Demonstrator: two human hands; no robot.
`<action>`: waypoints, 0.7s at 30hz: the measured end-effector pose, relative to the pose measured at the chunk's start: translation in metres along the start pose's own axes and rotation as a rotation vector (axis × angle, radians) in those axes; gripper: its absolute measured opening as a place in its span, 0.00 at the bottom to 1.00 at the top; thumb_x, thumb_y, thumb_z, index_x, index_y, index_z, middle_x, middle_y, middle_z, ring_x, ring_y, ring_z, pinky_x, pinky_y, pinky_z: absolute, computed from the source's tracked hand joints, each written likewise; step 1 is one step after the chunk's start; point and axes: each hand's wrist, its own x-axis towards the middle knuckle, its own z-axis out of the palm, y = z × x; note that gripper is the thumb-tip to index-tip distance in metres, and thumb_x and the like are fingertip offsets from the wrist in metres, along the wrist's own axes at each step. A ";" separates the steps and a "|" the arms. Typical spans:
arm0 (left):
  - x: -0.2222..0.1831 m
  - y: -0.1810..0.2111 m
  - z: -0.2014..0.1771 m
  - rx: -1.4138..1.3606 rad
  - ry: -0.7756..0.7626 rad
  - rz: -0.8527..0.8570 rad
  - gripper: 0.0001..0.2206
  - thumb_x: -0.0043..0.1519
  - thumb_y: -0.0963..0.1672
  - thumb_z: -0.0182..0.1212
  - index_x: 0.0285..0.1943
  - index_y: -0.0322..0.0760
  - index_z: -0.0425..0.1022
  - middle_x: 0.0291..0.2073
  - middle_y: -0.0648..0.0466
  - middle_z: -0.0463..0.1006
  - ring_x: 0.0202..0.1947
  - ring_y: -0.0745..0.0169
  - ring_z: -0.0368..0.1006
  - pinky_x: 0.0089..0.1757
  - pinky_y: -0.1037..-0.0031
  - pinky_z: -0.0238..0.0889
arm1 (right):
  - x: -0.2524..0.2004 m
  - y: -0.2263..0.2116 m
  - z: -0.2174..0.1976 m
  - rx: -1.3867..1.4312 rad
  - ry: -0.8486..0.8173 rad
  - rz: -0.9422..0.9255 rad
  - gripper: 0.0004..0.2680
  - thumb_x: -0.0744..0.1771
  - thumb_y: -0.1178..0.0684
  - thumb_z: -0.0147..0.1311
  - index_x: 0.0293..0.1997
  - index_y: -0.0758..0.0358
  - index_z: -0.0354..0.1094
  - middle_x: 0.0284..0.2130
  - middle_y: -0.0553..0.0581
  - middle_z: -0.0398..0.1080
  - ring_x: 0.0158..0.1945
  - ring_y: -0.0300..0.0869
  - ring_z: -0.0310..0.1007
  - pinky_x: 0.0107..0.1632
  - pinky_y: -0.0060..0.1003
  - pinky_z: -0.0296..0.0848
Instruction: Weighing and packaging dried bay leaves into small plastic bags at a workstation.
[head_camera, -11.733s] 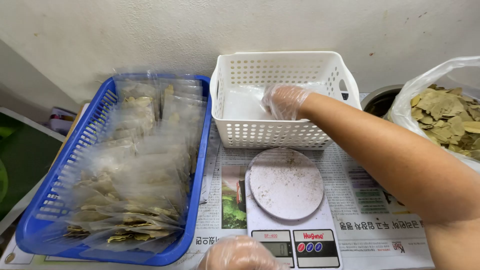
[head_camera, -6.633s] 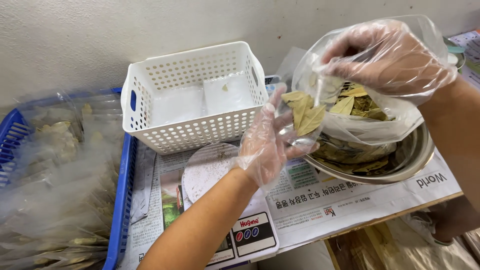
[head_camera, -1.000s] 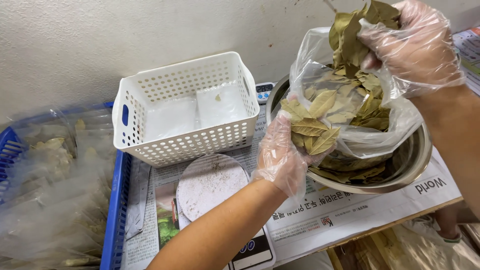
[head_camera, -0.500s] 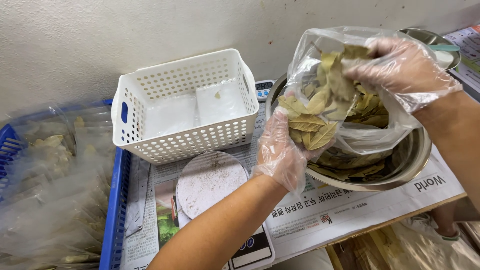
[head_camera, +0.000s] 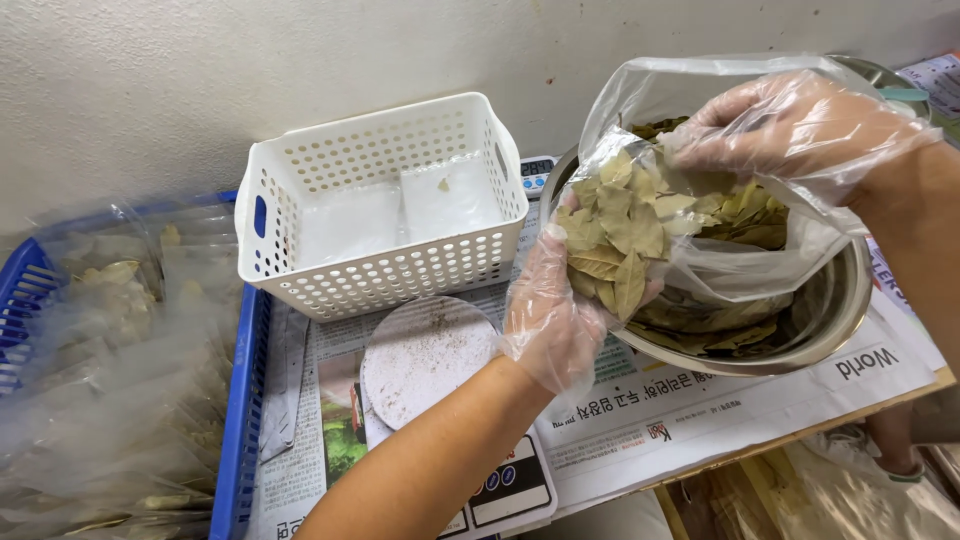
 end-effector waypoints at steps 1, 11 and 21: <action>0.008 0.001 0.000 -0.204 -0.087 -0.151 0.32 0.63 0.53 0.65 0.75 0.40 0.61 0.70 0.37 0.64 0.65 0.32 0.64 0.54 0.43 0.67 | 0.000 -0.003 0.001 -0.068 -0.004 0.106 0.07 0.64 0.61 0.61 0.44 0.72 0.78 0.38 0.67 0.79 0.42 0.51 0.76 0.48 0.43 0.74; -0.008 0.001 0.017 -0.076 0.142 -0.132 0.28 0.55 0.48 0.68 0.68 0.45 0.73 0.68 0.37 0.70 0.65 0.34 0.67 0.49 0.43 0.71 | 0.004 -0.009 0.005 -0.033 -0.005 0.042 0.06 0.63 0.63 0.66 0.37 0.78 0.77 0.25 0.70 0.75 0.28 0.52 0.70 0.36 0.44 0.68; -0.018 0.010 0.023 0.055 0.196 0.007 0.25 0.54 0.52 0.63 0.62 0.48 0.76 0.64 0.41 0.76 0.62 0.38 0.73 0.50 0.46 0.72 | -0.007 -0.050 0.012 -0.429 -0.122 0.291 0.15 0.63 0.53 0.60 0.54 0.67 0.79 0.52 0.62 0.81 0.56 0.52 0.78 0.64 0.43 0.69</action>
